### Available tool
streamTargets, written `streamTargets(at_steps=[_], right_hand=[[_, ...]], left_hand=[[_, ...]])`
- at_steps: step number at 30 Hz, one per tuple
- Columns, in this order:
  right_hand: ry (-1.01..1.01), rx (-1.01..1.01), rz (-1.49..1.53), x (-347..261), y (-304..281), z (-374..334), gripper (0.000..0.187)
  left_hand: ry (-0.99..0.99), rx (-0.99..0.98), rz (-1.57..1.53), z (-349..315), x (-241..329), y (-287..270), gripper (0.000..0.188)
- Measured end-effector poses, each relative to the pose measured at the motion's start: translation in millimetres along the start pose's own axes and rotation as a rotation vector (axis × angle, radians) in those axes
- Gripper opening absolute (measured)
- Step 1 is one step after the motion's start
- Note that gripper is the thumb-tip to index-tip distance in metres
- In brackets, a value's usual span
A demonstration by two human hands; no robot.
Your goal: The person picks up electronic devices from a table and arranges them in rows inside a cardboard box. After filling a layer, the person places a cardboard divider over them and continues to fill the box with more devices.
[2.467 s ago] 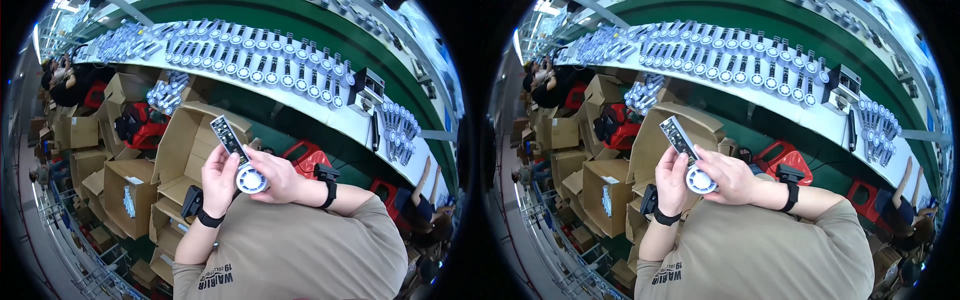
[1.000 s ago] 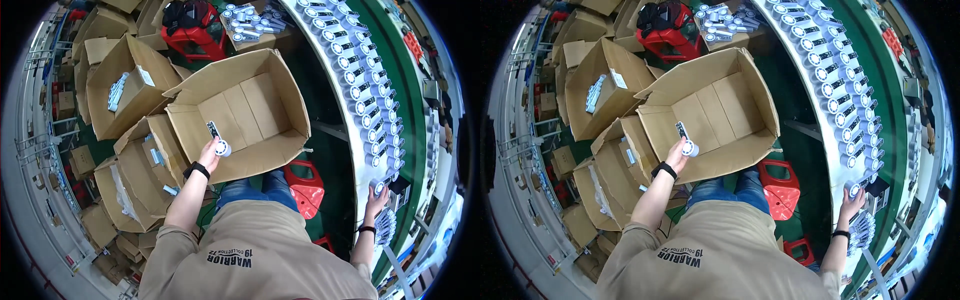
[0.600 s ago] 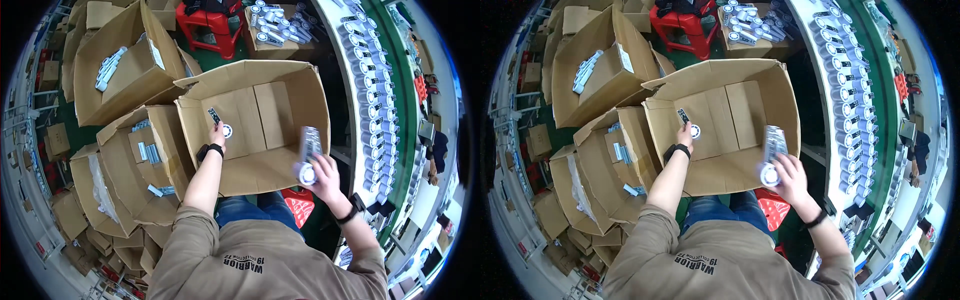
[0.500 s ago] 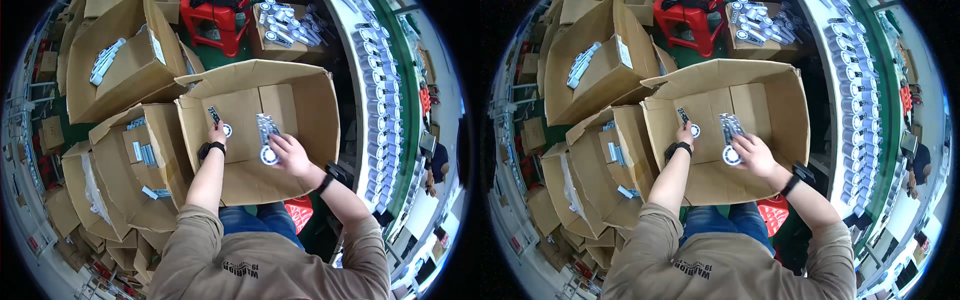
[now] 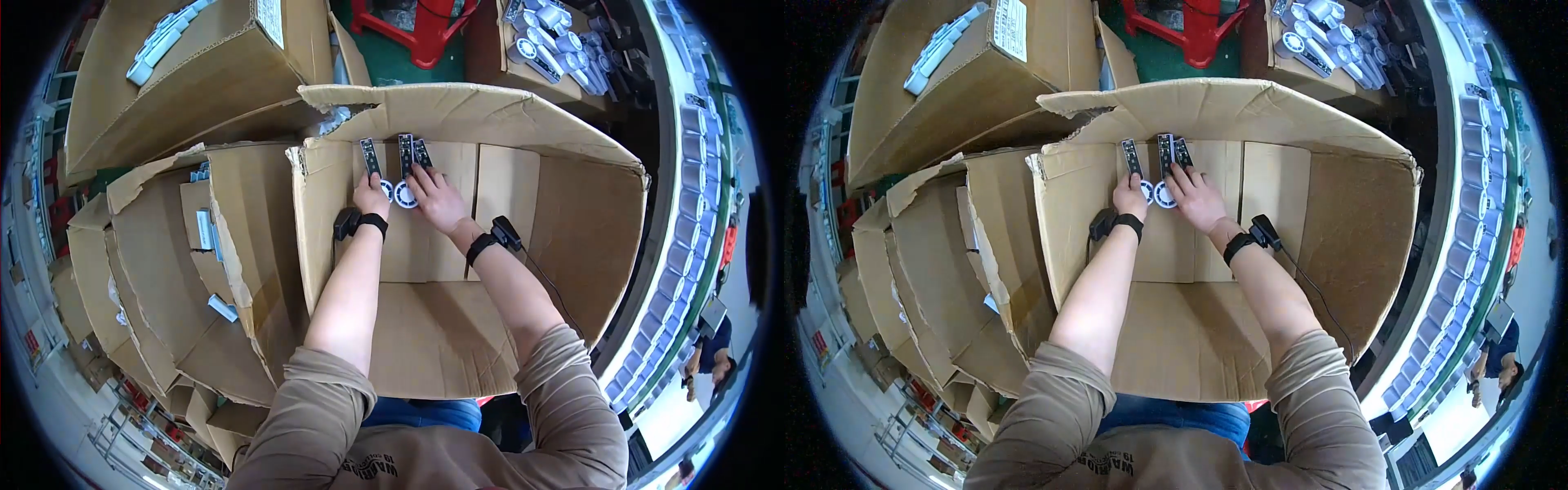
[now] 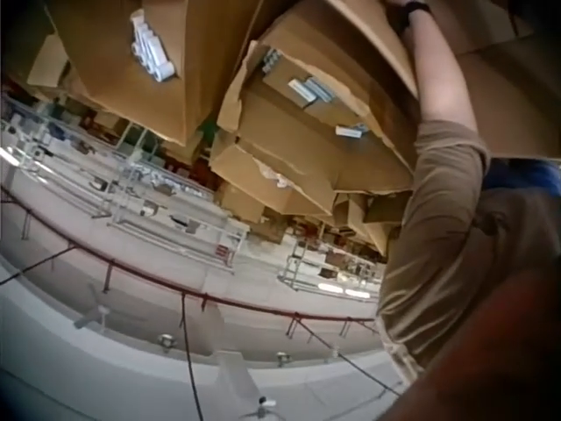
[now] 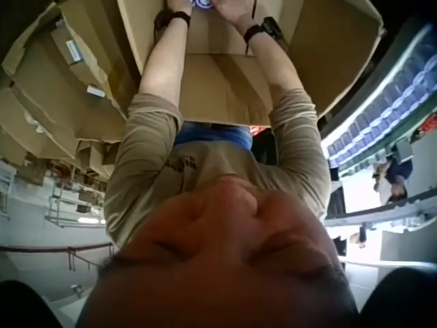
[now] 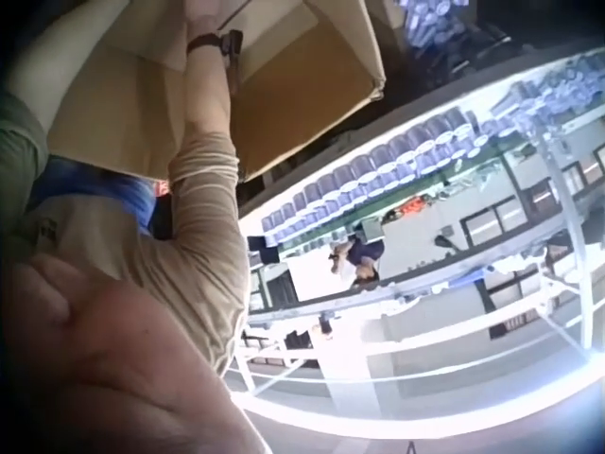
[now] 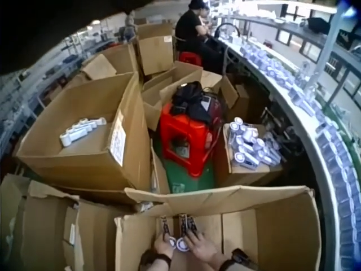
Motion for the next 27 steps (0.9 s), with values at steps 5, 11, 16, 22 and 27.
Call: streamTargets(at_steps=[5, 11, 16, 22, 27], right_hand=[[0.038, 0.08, -0.058, -3.6, 18.6, 1.6, 0.067], [0.505, 0.215, 0.208, 8.6, 3.9, -41.0, 0.069], [0.664, 0.142, 0.658, 17.4, 27.2, -41.5, 0.07], [0.651, 0.108, 0.563, 9.1, 26.1, -33.2, 0.073], [0.758, 0.104, 0.456, 24.0, 3.4, -89.9, 0.077]], left_hand=[[0.255, 0.204, 0.266, -17.0, 5.2, -2.4, 0.038], [0.539, -0.092, 0.926, -68.6, 64.3, -16.2, 0.057], [0.2, -0.186, 0.45, -40.3, 27.5, -20.0, 0.051], [0.506, -0.073, 0.857, -32.1, 14.5, -10.7, 0.038], [0.616, -0.084, 0.889, -68.7, 61.5, 7.9, 0.036]])
Point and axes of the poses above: each hand's wrist, its own z-axis towards the middle knuckle, its own y-axis out of the palm, x = y × z, the point moved 6 cm from there along z, towards the middle knuckle, and after that the axes turned 11 degrees about z, right-handed, at the moved point
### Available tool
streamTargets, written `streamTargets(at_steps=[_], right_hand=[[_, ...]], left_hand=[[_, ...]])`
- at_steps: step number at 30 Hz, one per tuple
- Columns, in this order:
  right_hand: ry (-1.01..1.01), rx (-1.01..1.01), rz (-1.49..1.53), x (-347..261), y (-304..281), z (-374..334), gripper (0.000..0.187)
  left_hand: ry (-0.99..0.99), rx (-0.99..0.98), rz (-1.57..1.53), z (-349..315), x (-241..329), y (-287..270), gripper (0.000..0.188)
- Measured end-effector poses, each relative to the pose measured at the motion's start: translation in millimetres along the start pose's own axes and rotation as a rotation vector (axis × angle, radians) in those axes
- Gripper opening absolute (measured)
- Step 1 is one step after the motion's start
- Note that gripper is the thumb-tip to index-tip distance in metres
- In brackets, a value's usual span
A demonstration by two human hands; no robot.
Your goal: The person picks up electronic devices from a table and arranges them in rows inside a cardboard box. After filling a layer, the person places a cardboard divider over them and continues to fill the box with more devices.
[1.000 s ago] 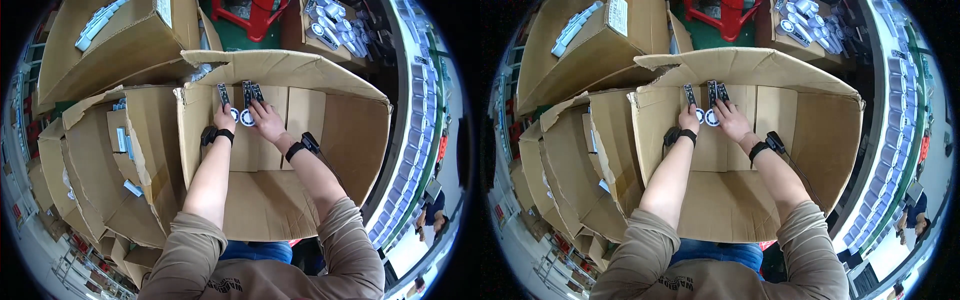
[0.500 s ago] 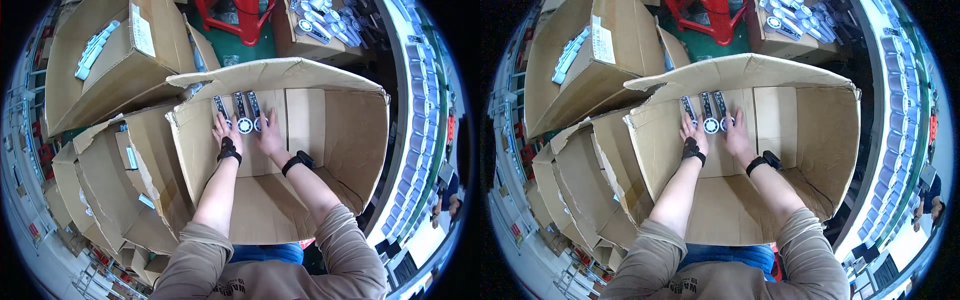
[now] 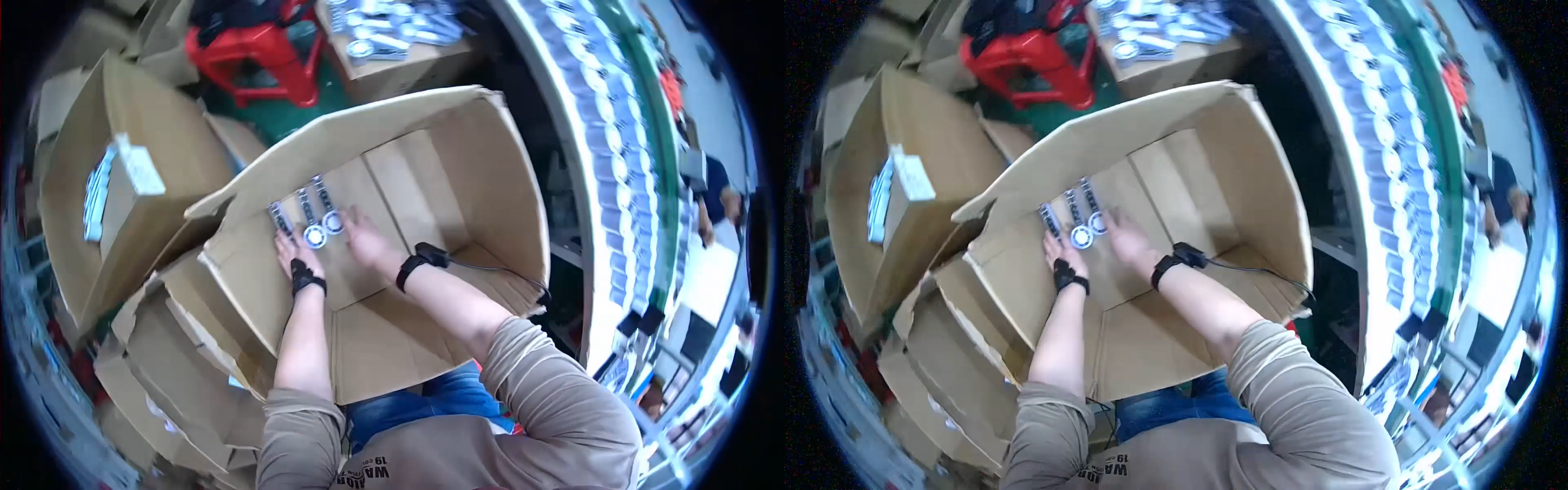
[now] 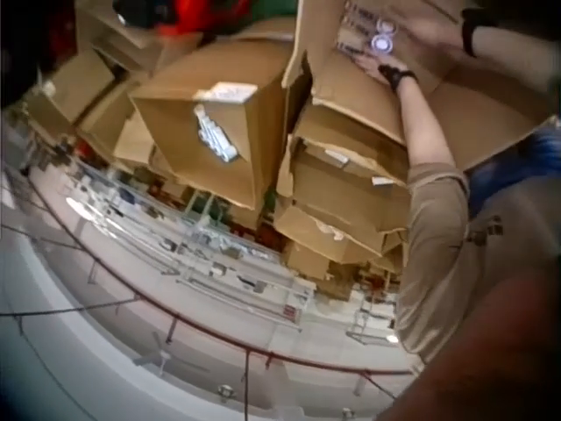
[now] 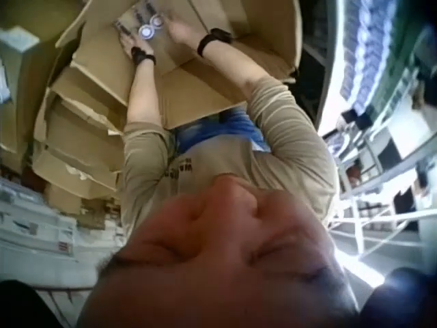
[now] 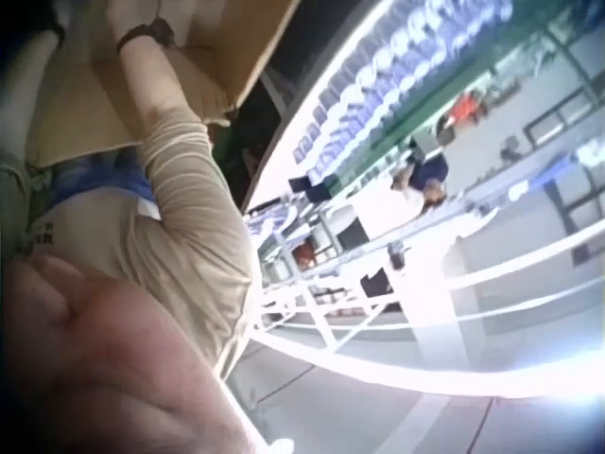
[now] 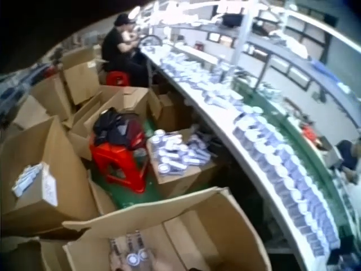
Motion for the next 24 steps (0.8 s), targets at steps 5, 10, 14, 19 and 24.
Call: streamTargets(at_steps=[5, 10, 14, 19, 24], right_hand=[[-0.047, -0.011, 0.521, -139.4, -140.7, -102.7, 0.061], [-0.06, 0.461, 0.695, -106.3, -303.8, -270.8, 0.044], [0.368, 0.987, 0.401, 24.3, -413.8, -408.5, 0.045], [0.601, 1.063, -0.285, 149.4, -462.0, -486.2, 0.068], [0.508, 0.855, -0.229, 201.2, -450.6, -472.3, 0.073]], left_hand=[[-0.053, -0.124, -0.619, -22.0, -7.9, -21.3, 0.036], [0.148, -0.076, -0.464, -79.3, 51.1, -70.9, 0.048], [0.092, -0.228, -0.908, -144.3, 88.4, -187.2, 0.047], [0.328, -0.333, -0.951, -214.0, 144.1, -261.7, 0.041], [0.216, -0.464, -0.879, -259.7, 141.1, -269.6, 0.039]])
Point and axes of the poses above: each hand's wrist, its own z-axis towards the middle knuckle, its own y-axis out of the palm, x = y × z, the point moved 6 cm from there along z, towards the middle knuckle, and after that the axes turned 11 degrees about z, right-handed, at the moved point
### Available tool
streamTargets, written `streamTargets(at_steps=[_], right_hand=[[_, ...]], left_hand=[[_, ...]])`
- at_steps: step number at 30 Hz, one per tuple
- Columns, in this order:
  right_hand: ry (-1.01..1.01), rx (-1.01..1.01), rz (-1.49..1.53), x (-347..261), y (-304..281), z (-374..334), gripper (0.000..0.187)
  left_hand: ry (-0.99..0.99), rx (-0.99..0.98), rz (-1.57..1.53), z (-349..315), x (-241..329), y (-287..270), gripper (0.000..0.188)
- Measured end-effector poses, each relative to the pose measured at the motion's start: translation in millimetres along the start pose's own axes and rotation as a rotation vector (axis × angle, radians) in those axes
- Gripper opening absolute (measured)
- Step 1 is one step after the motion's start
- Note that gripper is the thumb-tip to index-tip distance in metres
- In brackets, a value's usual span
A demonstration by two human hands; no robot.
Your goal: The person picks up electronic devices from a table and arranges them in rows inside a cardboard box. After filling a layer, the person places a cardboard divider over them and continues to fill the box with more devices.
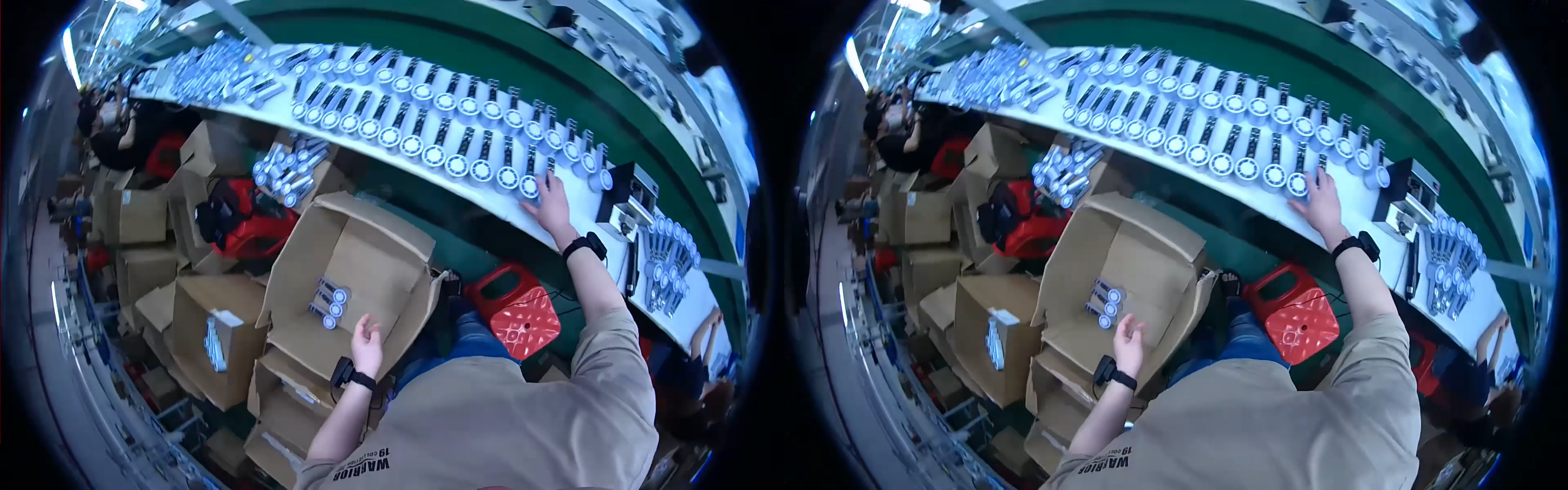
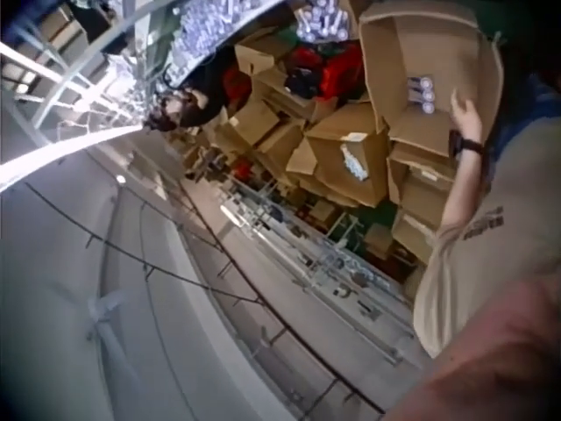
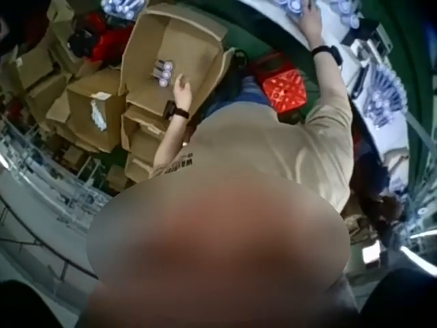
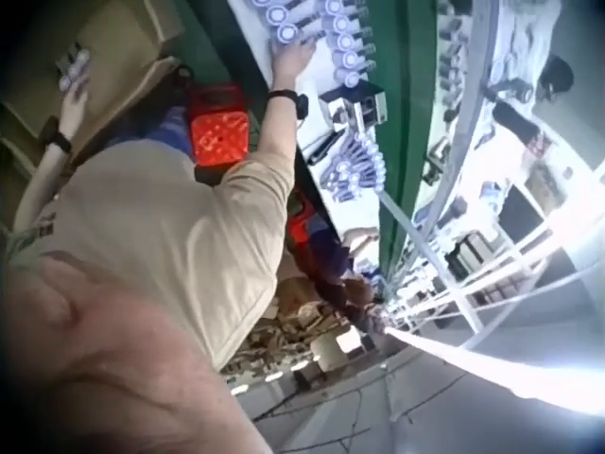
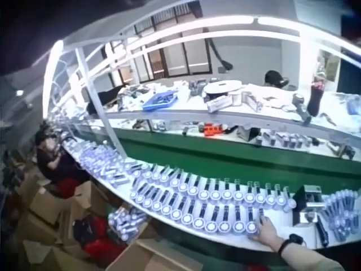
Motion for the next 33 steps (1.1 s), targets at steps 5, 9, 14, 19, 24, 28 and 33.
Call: streamTargets(at_steps=[5, 9, 14, 19, 24, 28, 33], right_hand=[[-0.135, 0.096, -0.054, -7.2, 1.3, -1.0, 0.067], [-0.123, 0.064, -0.053, 2.2, 16.2, 6.1, 0.066], [-0.174, 0.048, -0.079, 16.5, 13.5, 2.2, 0.066], [-0.123, 0.062, -0.102, 7.4, -22.0, -22.5, 0.067], [-0.344, 0.09, -0.102, -92.6, -83.2, -54.8, 0.071], [-0.682, -0.052, 0.003, -238.1, -81.1, -77.0, 0.074], [-1.162, -0.478, 0.224, -405.6, 73.2, -100.1, 0.07]], left_hand=[[-0.019, 0.026, -0.013, -29.5, -51.9, -2.1, 0.035], [-0.105, 0.006, -0.095, -54.4, -81.6, -4.6, 0.032], [-0.178, -0.004, -0.111, -68.3, -104.5, -6.5, 0.029], [-0.259, -0.021, -0.293, -71.9, -124.4, -5.3, 0.028], [-0.245, -0.021, -0.452, -66.0, -135.2, -10.6, 0.026], [-0.254, -0.011, -0.571, -63.0, -134.7, -29.1, 0.024], [-0.264, 0.017, -0.729, -71.3, -144.8, -59.5, 0.022]])
Point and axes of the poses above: each hand's wrist, its own z-axis towards the middle knuckle, its own y-axis out of the palm, x = y × z, the point moved 6 cm from there along z, towards the middle knuckle, and after that the axes turned 11 degrees about z, right-handed, at the moved point
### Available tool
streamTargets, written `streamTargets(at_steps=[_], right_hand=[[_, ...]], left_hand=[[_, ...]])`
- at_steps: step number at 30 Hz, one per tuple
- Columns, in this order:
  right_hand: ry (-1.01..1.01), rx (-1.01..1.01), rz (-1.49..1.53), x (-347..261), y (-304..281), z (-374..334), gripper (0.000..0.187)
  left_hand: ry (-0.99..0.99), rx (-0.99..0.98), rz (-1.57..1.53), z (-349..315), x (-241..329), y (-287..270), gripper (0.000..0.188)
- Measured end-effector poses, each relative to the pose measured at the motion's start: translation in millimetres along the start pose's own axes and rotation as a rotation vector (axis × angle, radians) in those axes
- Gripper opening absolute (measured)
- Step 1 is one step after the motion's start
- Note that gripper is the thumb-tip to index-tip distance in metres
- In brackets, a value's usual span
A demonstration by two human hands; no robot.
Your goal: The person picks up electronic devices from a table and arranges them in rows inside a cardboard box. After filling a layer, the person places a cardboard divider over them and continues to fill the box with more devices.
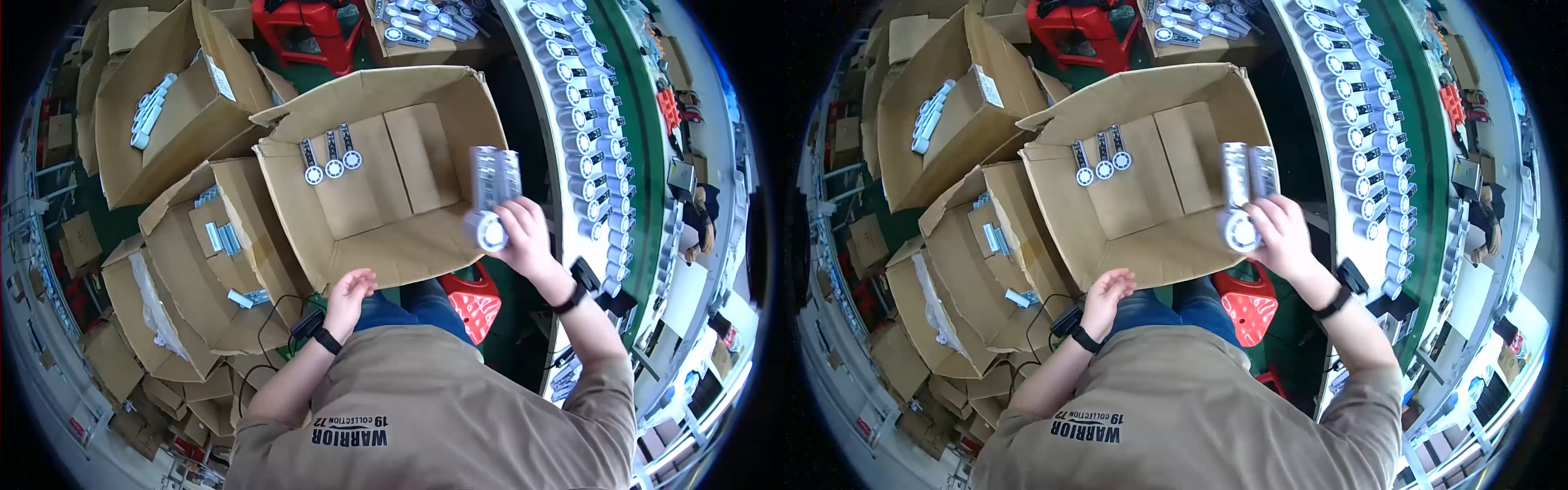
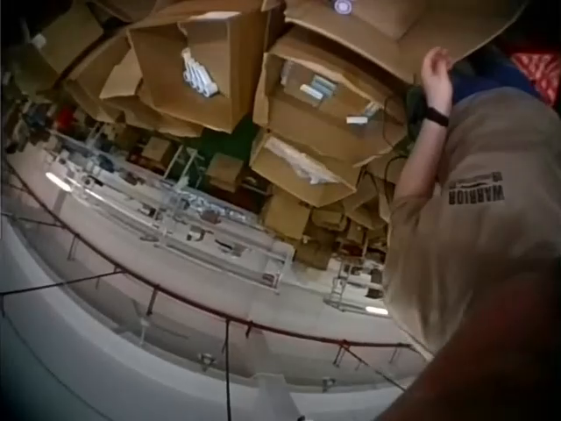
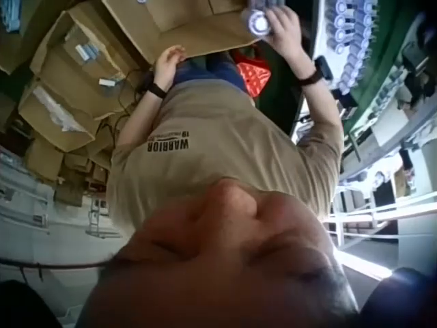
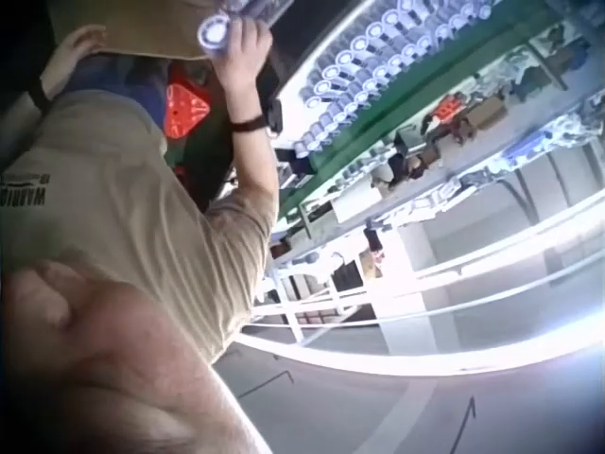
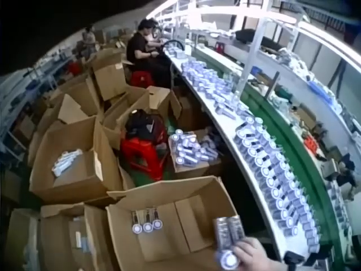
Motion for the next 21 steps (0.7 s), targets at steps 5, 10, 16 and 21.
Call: streamTargets(at_steps=[5, 10, 16, 21], right_hand=[[-0.166, -0.201, 0.087, 68.6, 198.0, 89.9, 0.066], [-0.01, -0.29, 0.038, 141.1, 324.8, 126.4, 0.063], [-0.06, -0.212, -0.009, 169.5, 396.2, 139.8, 0.061], [-0.115, -0.212, 0.013, 171.4, 423.4, 141.2, 0.063]], left_hand=[[-0.085, 0.032, -0.095, -21.6, -11.0, -26.7, 0.022], [-0.154, 0.048, -0.079, -29.0, -31.2, -46.7, 0.022], [-0.211, 0.027, -0.06, -15.5, -50.7, -52.8, 0.024], [-0.229, -0.013, -0.022, -3.5, -58.6, -49.9, 0.025]])
Point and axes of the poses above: each hand's wrist, its own z-axis towards the middle knuckle, its own y-axis out of the palm, x = y × z, the point moved 6 cm from there along z, towards the middle knuckle, and after that the axes turned 11 degrees about z, right-handed, at the moved point
